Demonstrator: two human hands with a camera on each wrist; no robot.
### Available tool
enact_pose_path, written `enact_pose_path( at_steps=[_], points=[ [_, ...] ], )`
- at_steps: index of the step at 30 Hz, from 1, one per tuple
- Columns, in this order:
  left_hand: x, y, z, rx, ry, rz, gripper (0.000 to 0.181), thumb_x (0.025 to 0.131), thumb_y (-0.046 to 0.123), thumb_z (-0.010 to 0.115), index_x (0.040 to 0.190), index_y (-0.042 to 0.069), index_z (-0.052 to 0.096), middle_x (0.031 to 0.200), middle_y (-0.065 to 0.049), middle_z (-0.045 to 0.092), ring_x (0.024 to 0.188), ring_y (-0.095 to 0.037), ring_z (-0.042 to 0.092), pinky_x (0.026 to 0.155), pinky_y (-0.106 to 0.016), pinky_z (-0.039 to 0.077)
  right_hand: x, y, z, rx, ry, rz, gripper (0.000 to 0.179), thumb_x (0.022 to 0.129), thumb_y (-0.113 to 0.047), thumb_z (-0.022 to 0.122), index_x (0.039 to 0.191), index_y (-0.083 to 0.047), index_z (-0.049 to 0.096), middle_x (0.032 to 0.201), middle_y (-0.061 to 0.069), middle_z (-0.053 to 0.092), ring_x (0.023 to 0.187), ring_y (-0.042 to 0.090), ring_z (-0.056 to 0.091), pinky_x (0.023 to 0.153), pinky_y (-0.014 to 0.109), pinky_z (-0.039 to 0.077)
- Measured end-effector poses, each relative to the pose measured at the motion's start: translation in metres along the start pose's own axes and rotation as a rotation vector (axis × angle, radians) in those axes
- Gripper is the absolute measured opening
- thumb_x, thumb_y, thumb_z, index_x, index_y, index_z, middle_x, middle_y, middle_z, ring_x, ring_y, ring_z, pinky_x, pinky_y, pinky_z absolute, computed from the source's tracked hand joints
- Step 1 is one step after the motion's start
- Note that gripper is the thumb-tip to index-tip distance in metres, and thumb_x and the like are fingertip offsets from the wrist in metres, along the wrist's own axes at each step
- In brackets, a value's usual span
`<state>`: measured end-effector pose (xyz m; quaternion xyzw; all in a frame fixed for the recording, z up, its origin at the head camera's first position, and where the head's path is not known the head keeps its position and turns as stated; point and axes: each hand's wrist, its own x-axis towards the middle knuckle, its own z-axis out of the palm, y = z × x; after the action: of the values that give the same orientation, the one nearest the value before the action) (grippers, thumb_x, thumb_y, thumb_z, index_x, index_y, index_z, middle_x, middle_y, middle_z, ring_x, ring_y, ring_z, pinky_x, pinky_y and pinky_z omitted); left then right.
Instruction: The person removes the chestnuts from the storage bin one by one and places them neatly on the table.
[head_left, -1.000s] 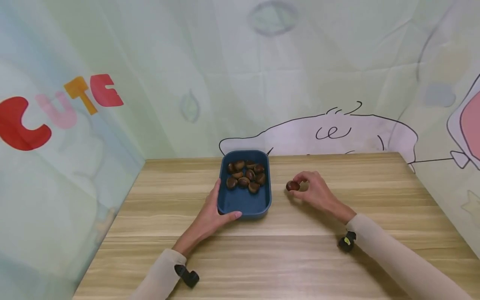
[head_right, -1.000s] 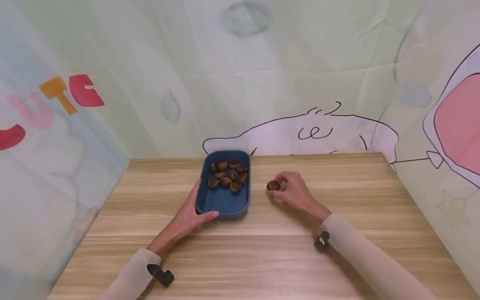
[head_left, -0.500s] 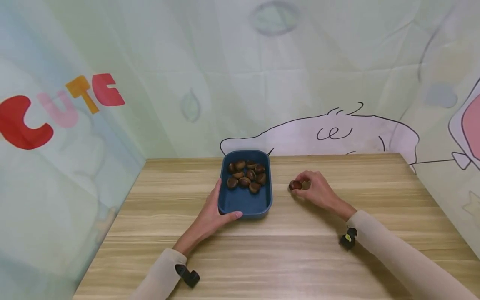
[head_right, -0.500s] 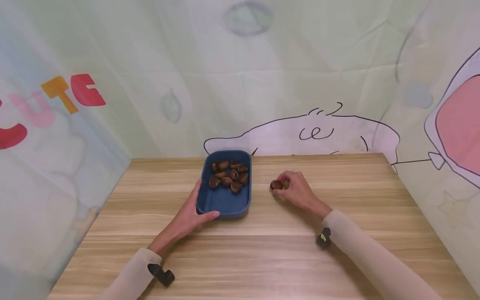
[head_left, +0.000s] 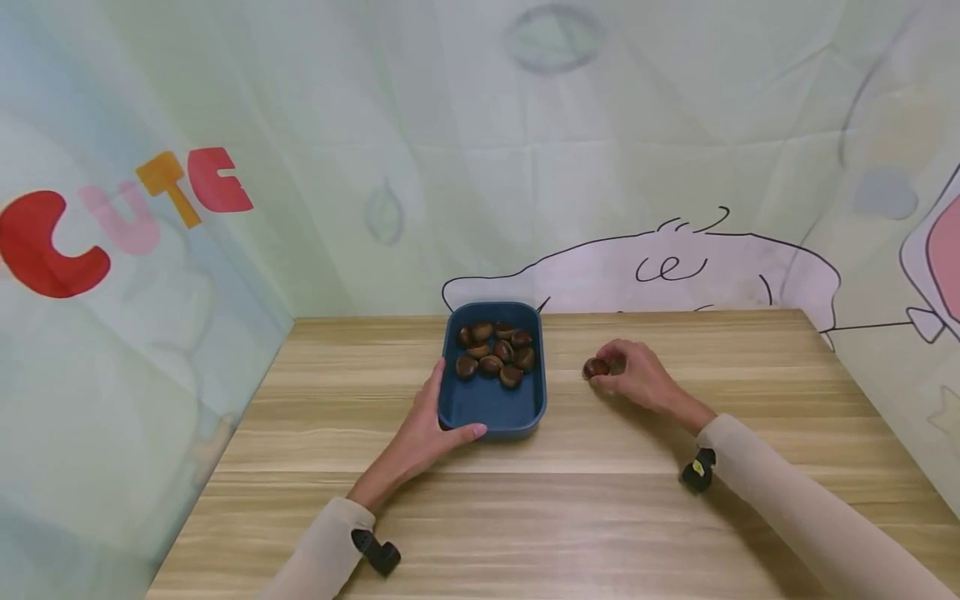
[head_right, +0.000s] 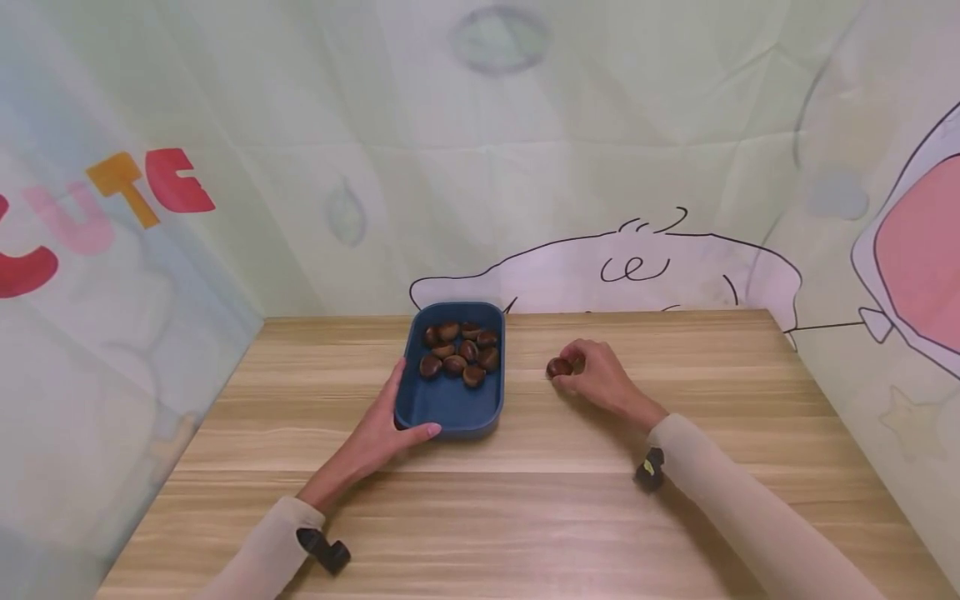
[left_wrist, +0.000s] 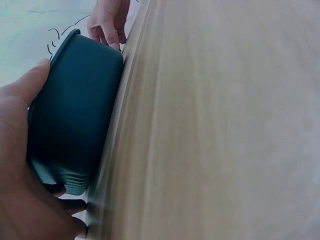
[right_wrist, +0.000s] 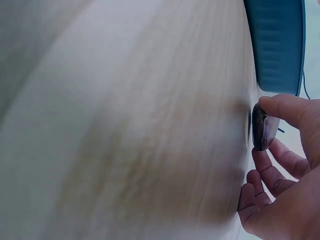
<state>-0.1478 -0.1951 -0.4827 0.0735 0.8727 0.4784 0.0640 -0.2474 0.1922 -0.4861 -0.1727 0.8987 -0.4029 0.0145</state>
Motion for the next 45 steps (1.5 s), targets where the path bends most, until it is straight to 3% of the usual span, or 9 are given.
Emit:
enact_pose_path(
  at_steps=[10, 17, 21, 25, 32, 45],
  points=[
    [0.002, 0.001, -0.009, -0.013, -0.007, 0.005, 0.123, 0.094, 0.047, 0.086, 0.179, 0.022, 0.001, 0.185, -0.014, 0.007, 0.169, -0.039, 0.014, 0.13, -0.067, 0.02, 0.003, 0.0, 0.002, -0.003, 0.011, 0.024, 0.043, 0.091, -0.012, 0.09, 0.125, 0.006, 0.07, 0.121, 0.023, 0.074, 0.115, 0.041, 0.066, 0.105, 0.059, 0.051],
    [0.013, 0.001, -0.018, -0.054, -0.052, 0.096, 0.128, 0.092, 0.04, 0.089, 0.179, 0.019, -0.002, 0.185, -0.013, 0.008, 0.168, -0.039, 0.018, 0.13, -0.066, 0.021, 0.005, 0.0, 0.001, -0.002, 0.019, 0.046, 0.045, 0.091, -0.012, 0.089, 0.127, 0.007, 0.069, 0.122, 0.024, 0.073, 0.114, 0.04, 0.067, 0.103, 0.056, 0.052],
    [0.013, 0.002, -0.021, -0.004, -0.102, 0.052, 0.133, 0.091, 0.046, 0.09, 0.178, 0.025, -0.007, 0.185, -0.01, 0.001, 0.169, -0.04, 0.013, 0.13, -0.067, 0.02, 0.006, 0.0, 0.002, -0.004, 0.026, 0.048, 0.045, 0.092, -0.011, 0.089, 0.127, 0.007, 0.069, 0.121, 0.024, 0.074, 0.112, 0.038, 0.067, 0.099, 0.052, 0.053],
    [0.01, 0.002, -0.02, 0.01, -0.113, 0.021, 0.135, 0.09, 0.048, 0.09, 0.178, 0.026, -0.009, 0.185, -0.01, -0.002, 0.169, -0.039, 0.009, 0.131, -0.066, 0.019, 0.006, 0.0, 0.003, -0.005, 0.026, 0.035, 0.044, 0.091, -0.011, 0.089, 0.127, 0.007, 0.069, 0.121, 0.024, 0.074, 0.111, 0.039, 0.067, 0.098, 0.052, 0.053],
    [0.011, 0.0, -0.015, -0.004, -0.101, 0.026, 0.137, 0.089, 0.049, 0.091, 0.177, 0.026, -0.012, 0.185, -0.01, -0.002, 0.17, -0.038, 0.007, 0.131, -0.066, 0.017, 0.002, 0.0, 0.002, -0.01, 0.048, 0.025, 0.048, 0.092, -0.011, 0.089, 0.131, 0.008, 0.069, 0.128, 0.027, 0.071, 0.123, 0.045, 0.063, 0.111, 0.063, 0.047],
    [0.015, 0.003, -0.011, -0.006, -0.103, 0.015, 0.137, 0.089, 0.047, 0.091, 0.178, 0.026, -0.01, 0.185, -0.012, 0.0, 0.169, -0.039, 0.01, 0.131, -0.066, 0.019, -0.001, -0.032, -0.004, -0.017, 0.069, -0.073, 0.045, 0.095, -0.014, 0.087, 0.133, 0.006, 0.071, 0.137, 0.024, 0.07, 0.132, 0.044, 0.059, 0.111, 0.062, 0.047]
  ],
)
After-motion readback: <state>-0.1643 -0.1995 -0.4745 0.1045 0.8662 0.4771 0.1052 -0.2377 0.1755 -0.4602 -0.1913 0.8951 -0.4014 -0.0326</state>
